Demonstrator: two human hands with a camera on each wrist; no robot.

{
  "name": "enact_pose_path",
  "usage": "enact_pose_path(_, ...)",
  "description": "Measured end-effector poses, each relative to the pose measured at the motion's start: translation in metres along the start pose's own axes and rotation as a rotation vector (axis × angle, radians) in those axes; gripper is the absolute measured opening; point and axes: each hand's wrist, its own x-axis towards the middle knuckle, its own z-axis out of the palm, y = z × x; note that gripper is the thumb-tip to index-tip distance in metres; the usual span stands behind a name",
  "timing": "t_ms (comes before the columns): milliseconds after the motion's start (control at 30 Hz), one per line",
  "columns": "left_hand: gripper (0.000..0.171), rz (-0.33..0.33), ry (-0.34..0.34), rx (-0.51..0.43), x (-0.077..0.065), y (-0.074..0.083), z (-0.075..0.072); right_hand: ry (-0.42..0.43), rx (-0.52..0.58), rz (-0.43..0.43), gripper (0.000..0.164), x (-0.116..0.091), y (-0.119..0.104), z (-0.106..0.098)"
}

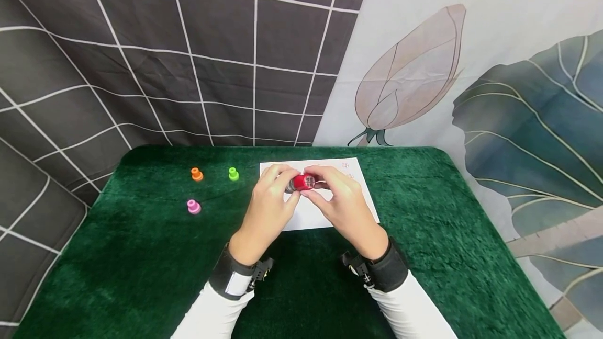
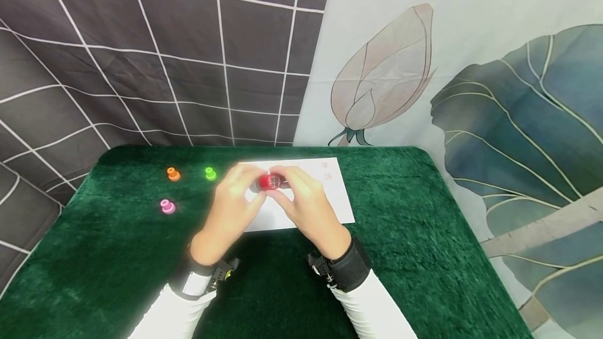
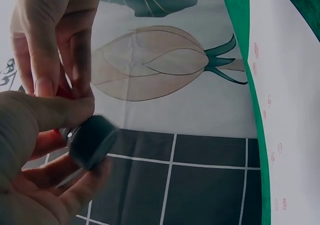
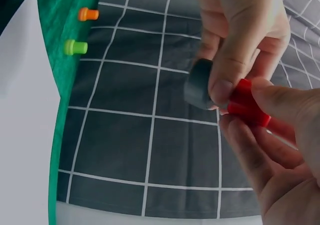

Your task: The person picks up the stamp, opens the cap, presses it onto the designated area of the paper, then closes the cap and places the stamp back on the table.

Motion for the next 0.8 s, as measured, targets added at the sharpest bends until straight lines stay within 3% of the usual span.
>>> enact_pose_path(200,0.026,-0.023,-0.058,0.000,0.001,-0.005,0.000,-0.075,-0.049,0.013,0.052,0.000,0.005,-0.005)
enact_pose_path(433,0.032,-0.121,-0.108,-0.006,-0.005,-0.020,-0.002,-0.154,-0.091,0.050,0.053,0.001,0.008,-0.009)
enact_pose_path(667,0.032,-0.243,-0.190,0.029,-0.012,-0.052,-0.011,-0.159,-0.135,0.047,0.051,0.002,0.015,-0.016)
enact_pose_path(800,0.032,-0.282,-0.232,0.038,-0.014,-0.075,-0.016,-0.160,-0.159,0.039,0.051,0.000,0.020,-0.018)
